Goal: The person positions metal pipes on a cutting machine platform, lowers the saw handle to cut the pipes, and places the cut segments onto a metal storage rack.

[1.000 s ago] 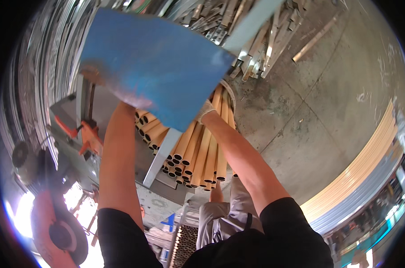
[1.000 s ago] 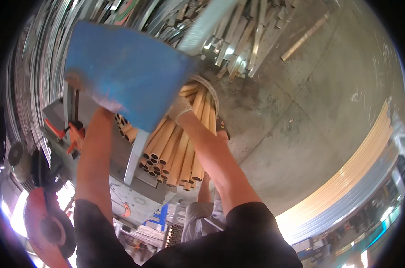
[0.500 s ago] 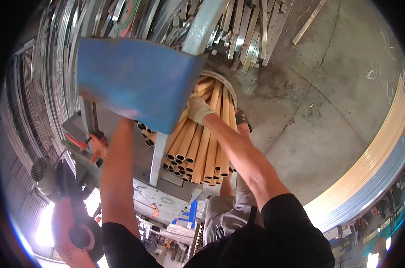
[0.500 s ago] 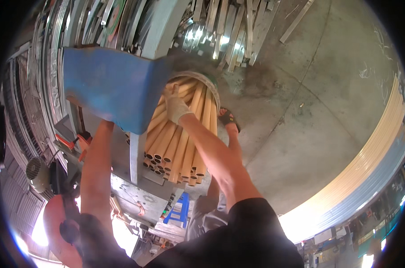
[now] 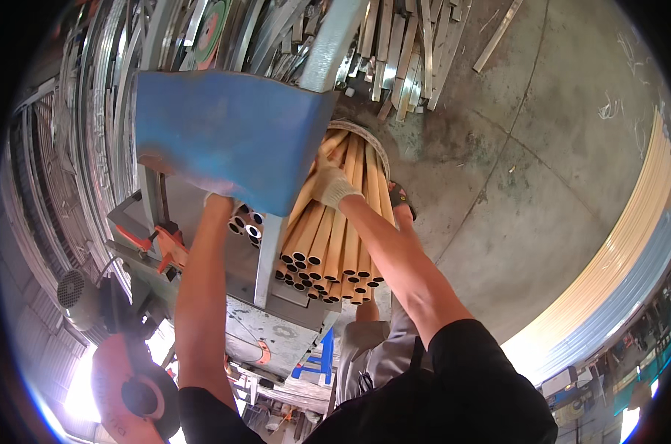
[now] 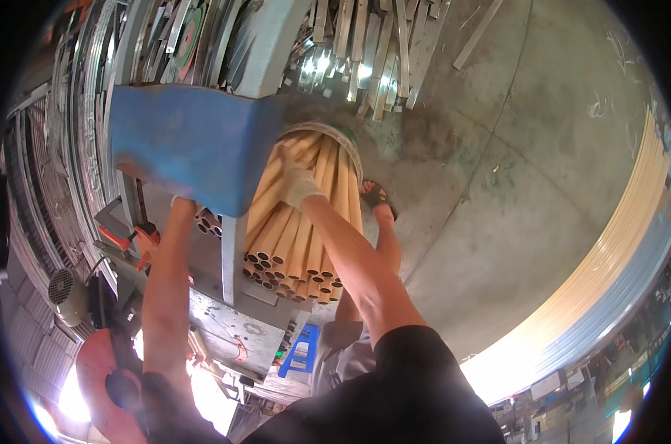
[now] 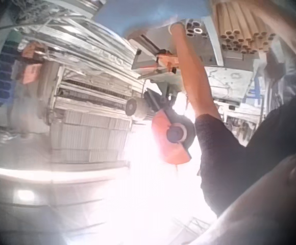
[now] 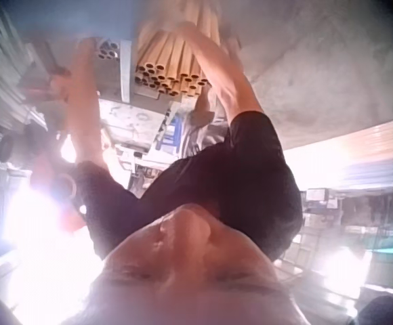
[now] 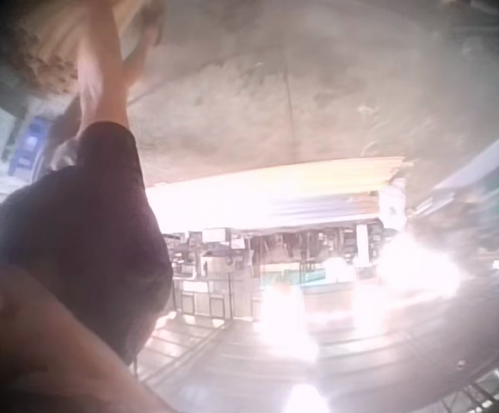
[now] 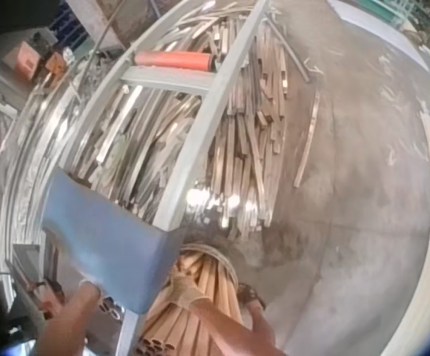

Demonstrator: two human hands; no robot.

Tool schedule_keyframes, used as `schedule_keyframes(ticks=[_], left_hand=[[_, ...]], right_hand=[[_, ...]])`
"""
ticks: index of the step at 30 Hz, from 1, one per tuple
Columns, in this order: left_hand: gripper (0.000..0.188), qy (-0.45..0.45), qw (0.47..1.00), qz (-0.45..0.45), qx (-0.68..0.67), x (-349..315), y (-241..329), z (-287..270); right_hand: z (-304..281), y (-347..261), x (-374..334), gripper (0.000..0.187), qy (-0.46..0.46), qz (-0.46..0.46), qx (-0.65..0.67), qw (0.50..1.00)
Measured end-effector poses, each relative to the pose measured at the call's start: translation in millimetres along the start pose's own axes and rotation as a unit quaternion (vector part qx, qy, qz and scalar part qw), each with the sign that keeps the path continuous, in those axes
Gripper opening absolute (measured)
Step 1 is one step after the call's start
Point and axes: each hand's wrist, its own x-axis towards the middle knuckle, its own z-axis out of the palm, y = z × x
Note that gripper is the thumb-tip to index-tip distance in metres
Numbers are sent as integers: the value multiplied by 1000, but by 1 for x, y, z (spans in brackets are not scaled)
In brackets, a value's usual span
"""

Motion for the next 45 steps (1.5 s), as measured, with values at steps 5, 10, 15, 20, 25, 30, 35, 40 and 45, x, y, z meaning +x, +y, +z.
schedule_keyframes(ticks=[5, 10, 15, 20, 25, 30, 35, 40, 45], left_hand=[[54, 27, 994, 108, 20, 46, 70, -37], [55, 15, 996, 82, -10, 11, 49, 38], [51, -90, 987, 95, -90, -12, 38, 12], [67, -181, 933, 303, -73, 12, 2, 10], [69, -5, 920, 331, -212, 4, 2, 64], [57, -81, 967, 220, -101, -17, 57, 10], [44, 314, 875, 231, -288, -18, 12, 133], [42, 191, 897, -60, -394, -71, 31, 63], [29, 397, 811, -4, -430, -178, 41, 40]], right_hand=[[54, 122, 78, 100, 33, 73, -60, 995], [22, 44, 26, 96, -24, 43, -91, 995], [-95, -6, -50, 88, -61, 38, -21, 997], [-148, 36, -205, 83, 139, 160, 211, 954], [-76, 36, -225, 80, 14, 213, 800, 561], [-108, -19, -203, 63, 43, 315, 684, 656], [-85, -33, -215, 67, 103, 292, 616, 724], [-58, 11, -213, 86, 180, 292, 403, 849], [-86, 5, -236, 71, 178, 186, 322, 911]])
